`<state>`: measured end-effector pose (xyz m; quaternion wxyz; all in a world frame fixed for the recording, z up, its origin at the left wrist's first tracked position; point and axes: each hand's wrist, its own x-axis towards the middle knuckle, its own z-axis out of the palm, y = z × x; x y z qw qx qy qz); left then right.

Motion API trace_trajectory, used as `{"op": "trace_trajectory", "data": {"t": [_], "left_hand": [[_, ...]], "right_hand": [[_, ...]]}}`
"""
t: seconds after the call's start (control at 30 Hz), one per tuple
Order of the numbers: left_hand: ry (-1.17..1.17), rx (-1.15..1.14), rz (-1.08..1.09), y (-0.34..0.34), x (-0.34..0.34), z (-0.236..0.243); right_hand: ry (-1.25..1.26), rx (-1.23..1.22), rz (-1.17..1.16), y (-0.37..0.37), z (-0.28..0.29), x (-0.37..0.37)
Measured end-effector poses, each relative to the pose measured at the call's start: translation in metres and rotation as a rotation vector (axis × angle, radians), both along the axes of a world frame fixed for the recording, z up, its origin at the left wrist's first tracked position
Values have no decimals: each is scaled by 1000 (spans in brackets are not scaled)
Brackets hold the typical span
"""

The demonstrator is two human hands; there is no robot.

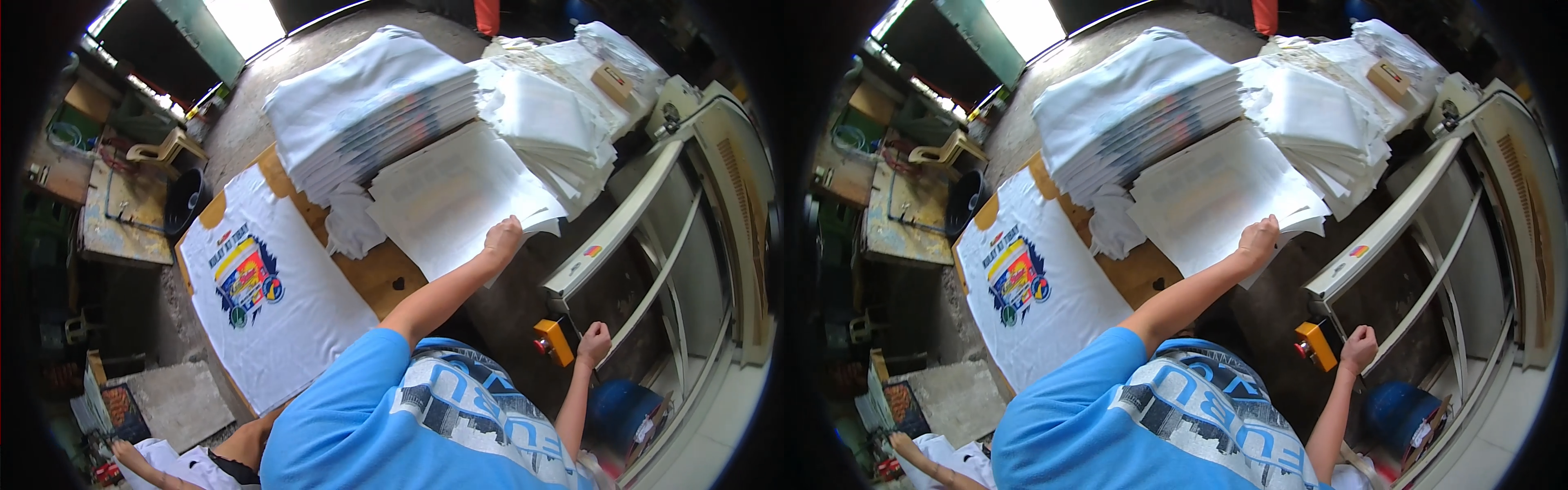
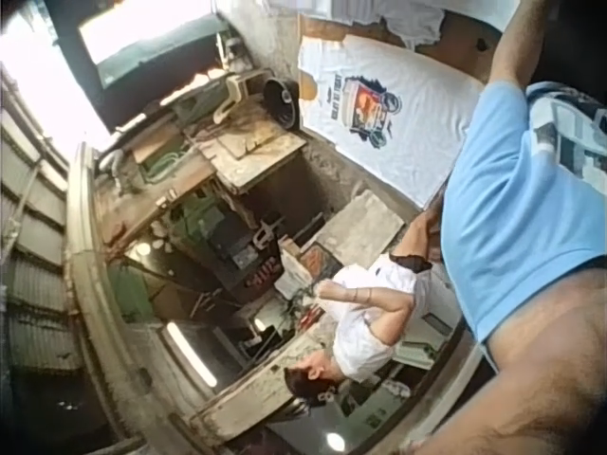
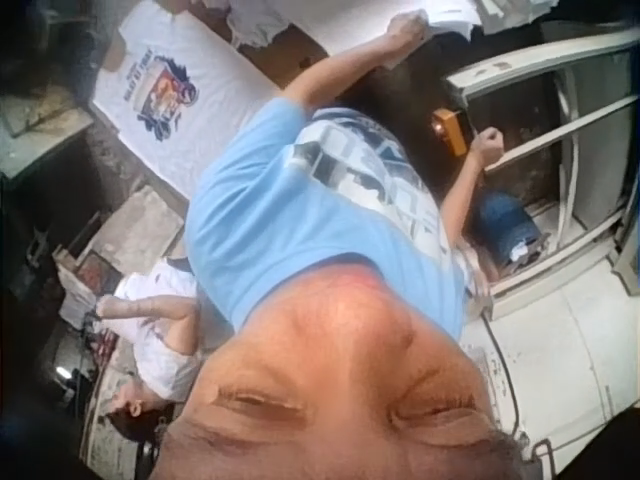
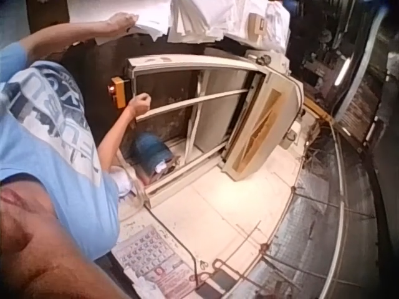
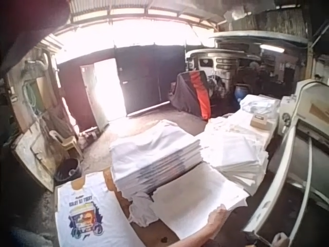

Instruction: The recorder is preparing t-shirts and transfer sheets and loading them into a printing press.

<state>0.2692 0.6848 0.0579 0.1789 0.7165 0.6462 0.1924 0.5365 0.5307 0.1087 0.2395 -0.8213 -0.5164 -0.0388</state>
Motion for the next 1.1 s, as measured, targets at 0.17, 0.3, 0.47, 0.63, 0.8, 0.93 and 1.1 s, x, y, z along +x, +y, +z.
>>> {"op": "trace_trajectory", "data": {"t": [0.17, 0.3, 0.47, 0.63, 0.8, 0.93, 1.1], "left_hand": [[-252, -180, -99, 7, -5, 6], [-228, -116, -41, -4, -45, -17], [32, 136, 533, -33, -181, -37], [144, -292, 603, -105, -267, -26], [260, -166, 517, -171, -274, -75], [189, -144, 337, -197, -224, -80], [1, -113, 196, -213, -198, -59]], "right_hand": [[24, 8, -1, 2, 5, -3], [14, 63, 14, 2, 0, -1], [11, 48, 20, -2, -3, 5], [-11, 37, 25, -1, -5, 7], [8, 24, 16, -2, 0, -2], [-13, 8, 6, -4, -6, 4], [3, -2, -6, -2, 2, -2]]}}
